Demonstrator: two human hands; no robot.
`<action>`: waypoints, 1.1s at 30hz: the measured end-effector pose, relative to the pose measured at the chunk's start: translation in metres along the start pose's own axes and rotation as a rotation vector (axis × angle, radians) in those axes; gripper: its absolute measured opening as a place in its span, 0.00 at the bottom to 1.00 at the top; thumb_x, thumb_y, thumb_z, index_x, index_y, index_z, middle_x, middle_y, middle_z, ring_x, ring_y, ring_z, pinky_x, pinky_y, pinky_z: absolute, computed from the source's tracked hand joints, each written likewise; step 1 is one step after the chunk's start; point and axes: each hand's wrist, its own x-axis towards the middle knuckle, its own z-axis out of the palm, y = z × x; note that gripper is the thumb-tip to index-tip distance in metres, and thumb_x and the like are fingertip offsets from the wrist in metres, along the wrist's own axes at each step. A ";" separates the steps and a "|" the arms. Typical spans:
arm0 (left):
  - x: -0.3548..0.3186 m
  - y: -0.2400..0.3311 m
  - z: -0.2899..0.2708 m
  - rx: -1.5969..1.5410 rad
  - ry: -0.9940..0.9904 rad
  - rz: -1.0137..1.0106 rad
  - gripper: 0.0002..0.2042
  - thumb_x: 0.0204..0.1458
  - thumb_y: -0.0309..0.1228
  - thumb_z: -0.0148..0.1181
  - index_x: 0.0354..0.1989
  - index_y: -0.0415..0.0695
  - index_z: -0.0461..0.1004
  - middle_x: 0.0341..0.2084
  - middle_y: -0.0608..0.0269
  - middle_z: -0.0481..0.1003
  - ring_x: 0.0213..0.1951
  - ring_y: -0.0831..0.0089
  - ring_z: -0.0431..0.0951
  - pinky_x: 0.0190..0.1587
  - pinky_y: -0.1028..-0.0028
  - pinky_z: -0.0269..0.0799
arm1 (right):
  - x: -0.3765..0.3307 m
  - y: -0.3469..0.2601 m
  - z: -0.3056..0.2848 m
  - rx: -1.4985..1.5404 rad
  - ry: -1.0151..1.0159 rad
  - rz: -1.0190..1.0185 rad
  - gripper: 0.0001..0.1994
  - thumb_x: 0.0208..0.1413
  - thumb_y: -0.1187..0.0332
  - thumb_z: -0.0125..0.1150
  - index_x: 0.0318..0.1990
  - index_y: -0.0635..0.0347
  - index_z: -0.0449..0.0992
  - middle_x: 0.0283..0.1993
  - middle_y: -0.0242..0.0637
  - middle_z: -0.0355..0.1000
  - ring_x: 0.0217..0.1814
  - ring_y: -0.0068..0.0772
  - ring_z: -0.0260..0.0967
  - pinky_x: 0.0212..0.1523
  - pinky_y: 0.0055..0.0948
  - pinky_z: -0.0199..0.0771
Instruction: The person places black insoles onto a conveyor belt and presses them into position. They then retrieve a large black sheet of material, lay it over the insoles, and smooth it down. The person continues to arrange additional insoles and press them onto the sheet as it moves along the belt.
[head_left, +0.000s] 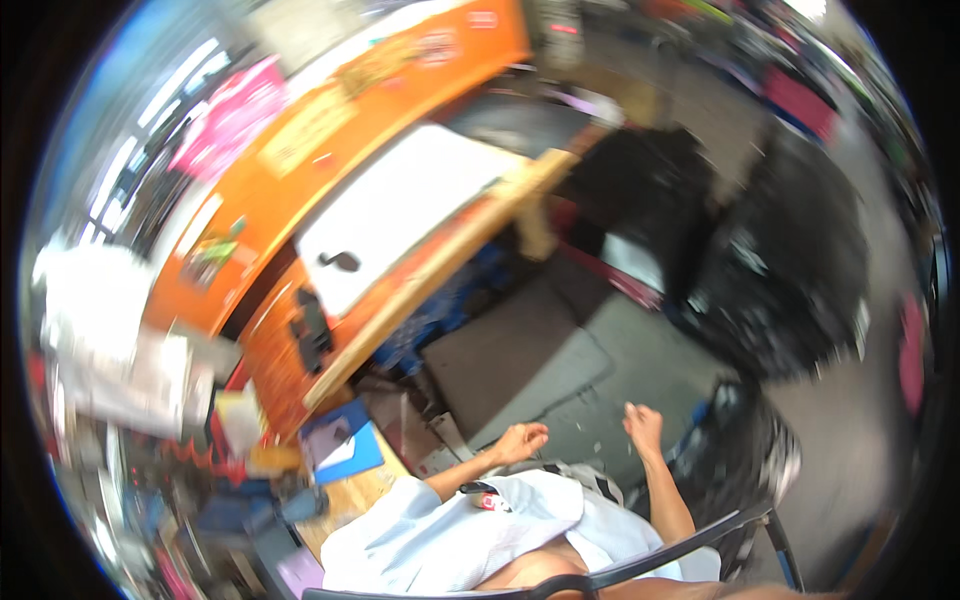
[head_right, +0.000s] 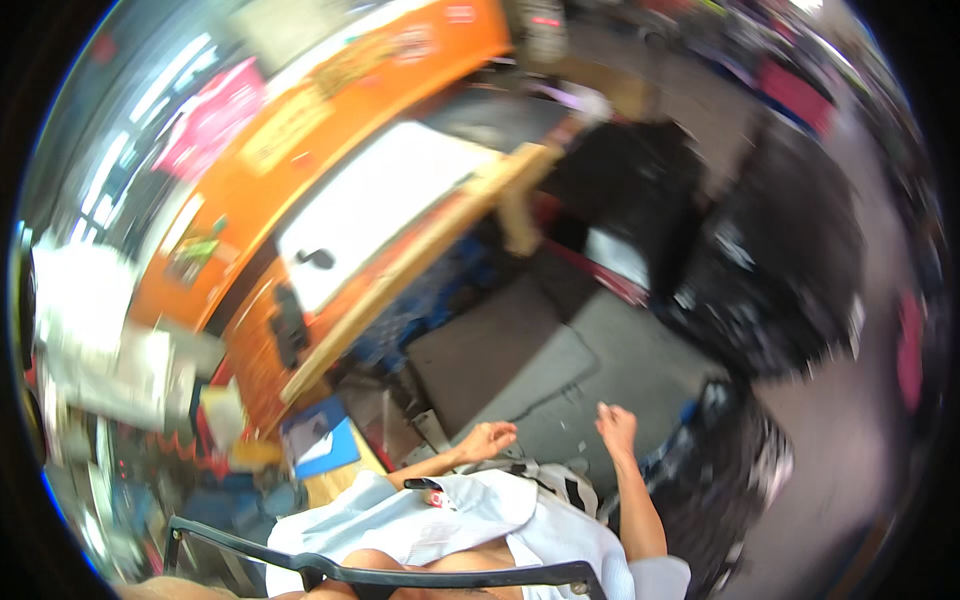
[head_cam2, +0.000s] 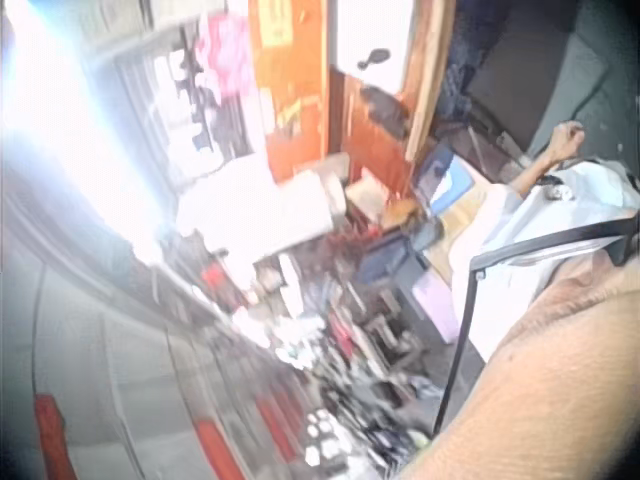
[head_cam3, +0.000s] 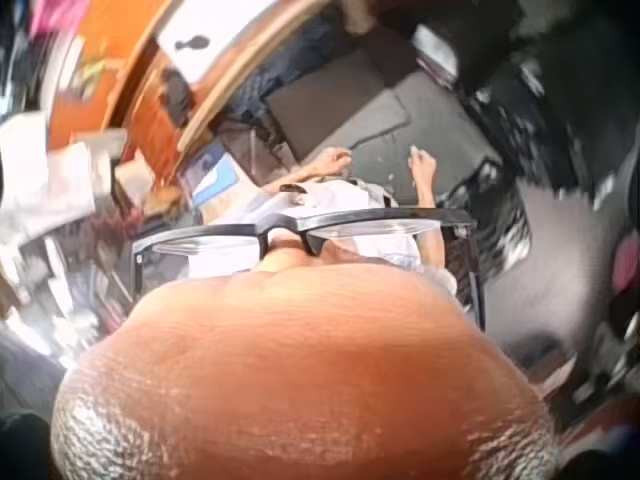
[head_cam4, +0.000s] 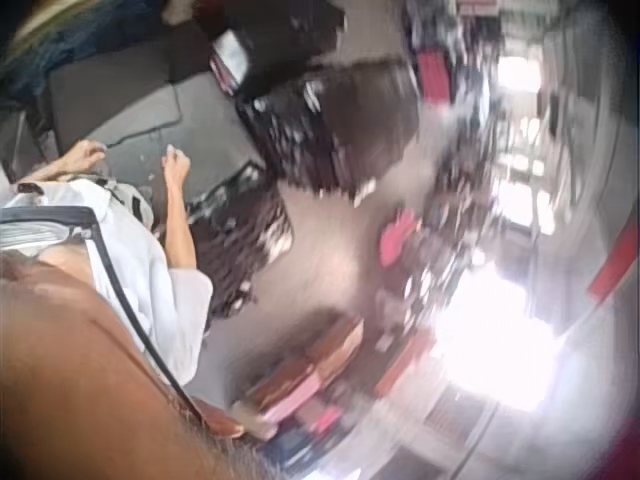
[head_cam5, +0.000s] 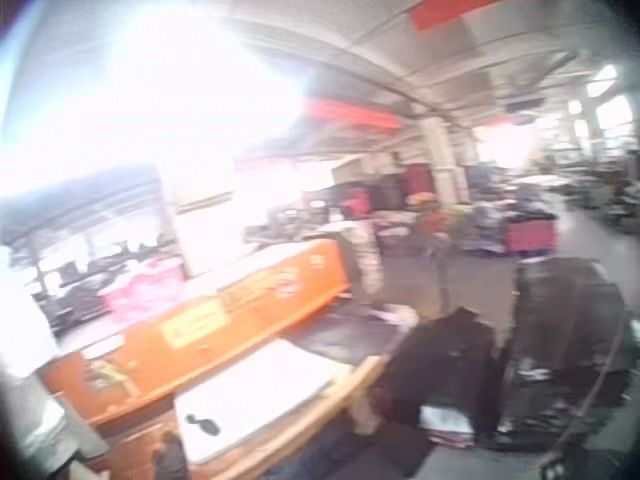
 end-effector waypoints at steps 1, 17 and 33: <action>-0.015 -0.018 -0.015 -0.022 0.120 0.012 0.21 0.66 0.41 0.61 0.58 0.37 0.79 0.43 0.52 0.85 0.44 0.66 0.84 0.50 0.64 0.79 | 0.010 -0.016 0.015 -0.034 -0.075 0.034 0.19 0.66 0.60 0.67 0.24 0.62 0.78 0.19 0.32 0.74 0.19 0.19 0.69 0.21 0.24 0.68; -0.091 -0.123 -0.073 -0.801 0.976 -0.254 0.16 0.63 0.29 0.57 0.54 0.30 0.78 0.41 0.55 0.85 0.45 0.70 0.85 0.51 0.71 0.79 | 0.016 -0.281 0.435 -0.161 -1.178 -0.501 0.11 0.66 0.67 0.67 0.34 0.64 0.75 0.26 0.26 0.72 0.28 0.14 0.65 0.30 0.21 0.67; -0.097 -0.094 0.010 -1.318 1.970 -0.483 0.14 0.68 0.29 0.58 0.54 0.30 0.77 0.42 0.51 0.85 0.44 0.68 0.86 0.52 0.71 0.80 | -0.234 -0.617 0.760 0.662 -0.661 -2.239 0.28 0.52 0.69 0.71 0.63 0.59 0.74 0.65 0.41 0.70 0.65 0.45 0.68 0.62 0.46 0.69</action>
